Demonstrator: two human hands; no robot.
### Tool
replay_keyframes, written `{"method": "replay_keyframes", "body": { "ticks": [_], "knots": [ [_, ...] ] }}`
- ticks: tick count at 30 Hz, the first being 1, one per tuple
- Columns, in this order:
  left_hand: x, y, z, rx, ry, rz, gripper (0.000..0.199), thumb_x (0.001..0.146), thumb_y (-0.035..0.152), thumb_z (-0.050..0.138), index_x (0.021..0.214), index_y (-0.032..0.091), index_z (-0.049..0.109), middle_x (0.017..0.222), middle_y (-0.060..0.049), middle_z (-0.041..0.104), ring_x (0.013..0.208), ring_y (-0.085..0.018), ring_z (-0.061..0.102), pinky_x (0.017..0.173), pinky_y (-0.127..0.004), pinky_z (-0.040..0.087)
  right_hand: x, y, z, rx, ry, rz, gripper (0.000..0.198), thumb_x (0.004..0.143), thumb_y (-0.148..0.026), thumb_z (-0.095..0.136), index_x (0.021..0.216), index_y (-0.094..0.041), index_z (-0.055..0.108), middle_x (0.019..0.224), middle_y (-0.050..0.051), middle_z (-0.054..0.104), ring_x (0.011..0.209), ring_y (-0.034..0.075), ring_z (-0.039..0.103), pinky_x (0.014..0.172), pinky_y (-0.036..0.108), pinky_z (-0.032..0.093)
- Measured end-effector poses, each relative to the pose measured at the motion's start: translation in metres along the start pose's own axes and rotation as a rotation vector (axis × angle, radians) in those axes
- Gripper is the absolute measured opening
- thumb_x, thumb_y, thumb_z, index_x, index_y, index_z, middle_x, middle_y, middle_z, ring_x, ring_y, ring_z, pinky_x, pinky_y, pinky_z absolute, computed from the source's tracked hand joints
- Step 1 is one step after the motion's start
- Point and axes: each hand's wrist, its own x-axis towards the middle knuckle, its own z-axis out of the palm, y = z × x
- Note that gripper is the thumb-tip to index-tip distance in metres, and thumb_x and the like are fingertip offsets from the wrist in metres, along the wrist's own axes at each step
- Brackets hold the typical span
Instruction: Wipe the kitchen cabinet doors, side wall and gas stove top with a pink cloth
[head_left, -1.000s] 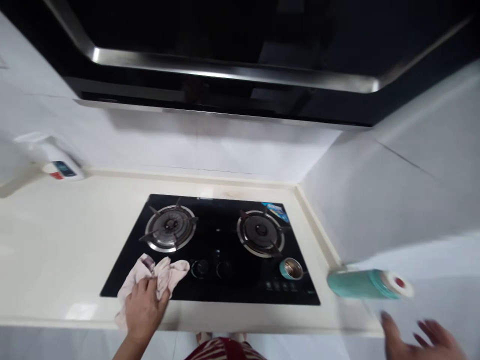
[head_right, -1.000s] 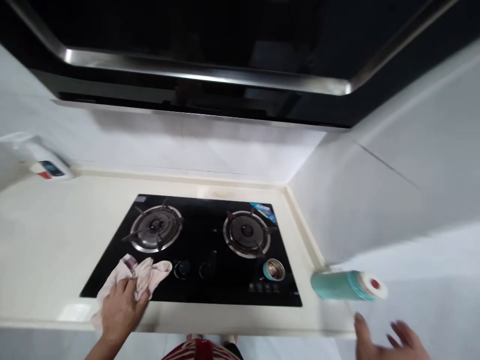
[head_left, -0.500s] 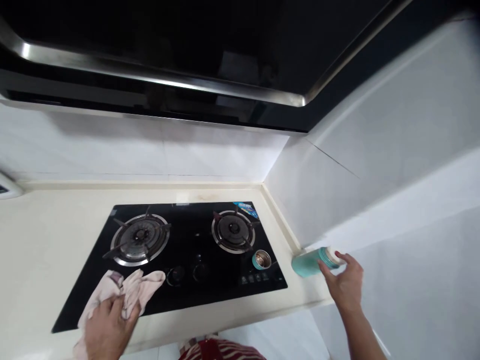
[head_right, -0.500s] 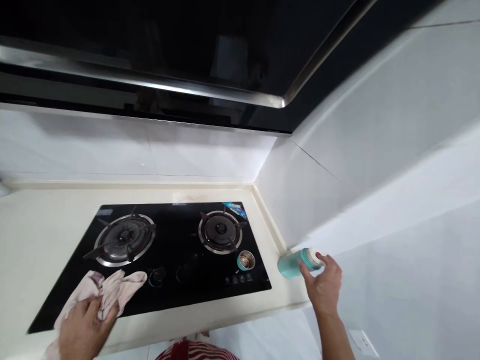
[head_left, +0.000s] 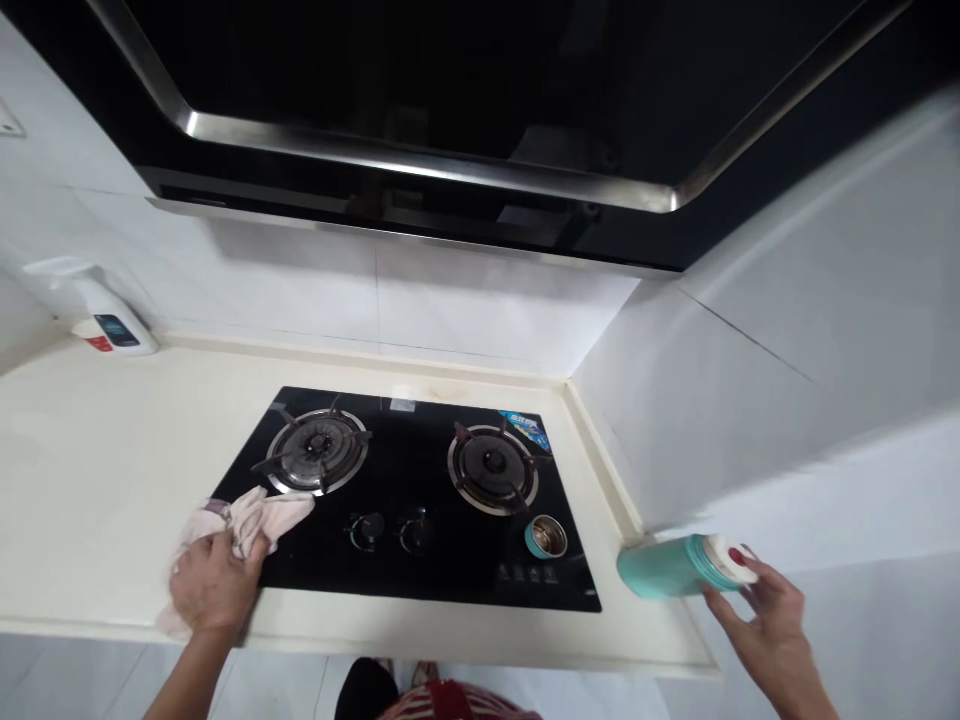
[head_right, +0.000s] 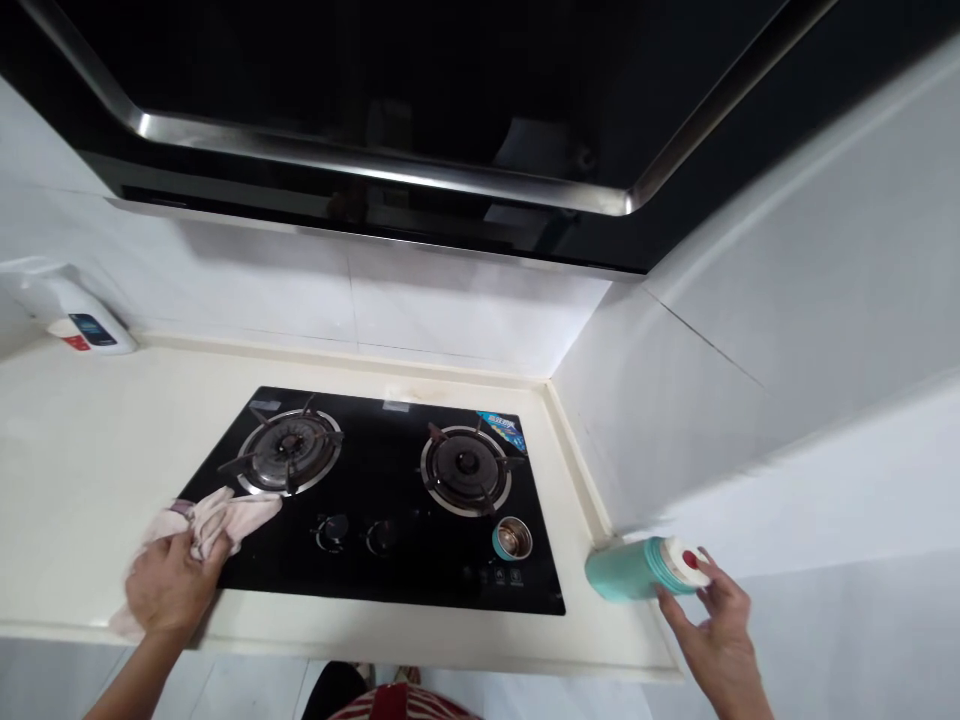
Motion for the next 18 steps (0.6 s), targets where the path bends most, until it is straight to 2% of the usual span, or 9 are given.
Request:
{"method": "replay_keyframes", "body": {
  "ticks": [5,9,12,14,16,18],
  "knots": [
    [0.002,-0.002,0.005,0.003,0.041,-0.011,0.065,0.092,0.063,0.033,0.104,0.012,0.072,0.098,-0.017,0.065,0.089,-0.031,0.058,0.074,-0.037,0.038,0.006,-0.001,0.008,0.079,-0.044,0.037,0.079,0.064,-0.066,0.08,0.119,-0.016,0.055,0.093,0.005,0.061,0.077,0.021,0.062,0.073,0.041,0.055],
    [0.003,-0.004,0.01,0.006,0.06,-0.016,0.065,0.092,0.064,0.034,0.104,0.012,0.071,0.097,-0.017,0.064,0.089,-0.031,0.057,0.073,-0.037,0.038,0.001,-0.018,0.024,-0.016,0.121,0.031,0.073,0.06,-0.064,0.083,0.106,-0.012,0.064,0.087,0.005,0.059,0.075,0.023,0.06,0.072,0.043,0.053],
    [0.002,-0.004,0.011,0.02,0.064,-0.014,0.068,0.093,0.065,0.032,0.106,0.012,0.071,0.098,-0.017,0.065,0.09,-0.031,0.057,0.073,-0.037,0.037,-0.004,-0.031,0.034,-0.133,0.261,0.041,0.07,0.064,-0.065,0.08,0.107,-0.012,0.067,0.09,0.009,0.059,0.083,0.027,0.059,0.076,0.047,0.053],
    [0.002,-0.003,0.011,0.033,0.06,-0.017,0.07,0.093,0.067,0.03,0.105,0.012,0.071,0.097,-0.018,0.065,0.089,-0.031,0.058,0.072,-0.037,0.037,-0.007,-0.035,0.037,-0.236,0.329,-0.007,0.07,0.069,-0.068,0.075,0.11,-0.012,0.067,0.098,0.013,0.059,0.102,0.035,0.057,0.086,0.052,0.052],
    [0.003,-0.002,0.011,0.044,0.049,-0.022,0.072,0.093,0.068,0.029,0.104,0.012,0.071,0.096,-0.017,0.065,0.088,-0.031,0.058,0.072,-0.036,0.037,-0.008,-0.034,0.035,-0.29,0.308,-0.056,0.07,0.073,-0.07,0.071,0.113,-0.013,0.066,0.106,0.016,0.058,0.117,0.039,0.052,0.096,0.056,0.048],
    [0.004,-0.002,0.01,0.053,0.035,-0.023,0.072,0.092,0.068,0.028,0.105,0.012,0.071,0.096,-0.017,0.065,0.088,-0.031,0.058,0.07,-0.036,0.037,-0.009,-0.029,0.031,-0.279,0.207,-0.063,0.07,0.075,-0.07,0.069,0.116,-0.014,0.064,0.11,0.017,0.058,0.117,0.039,0.052,0.098,0.058,0.048]
  ]
}}
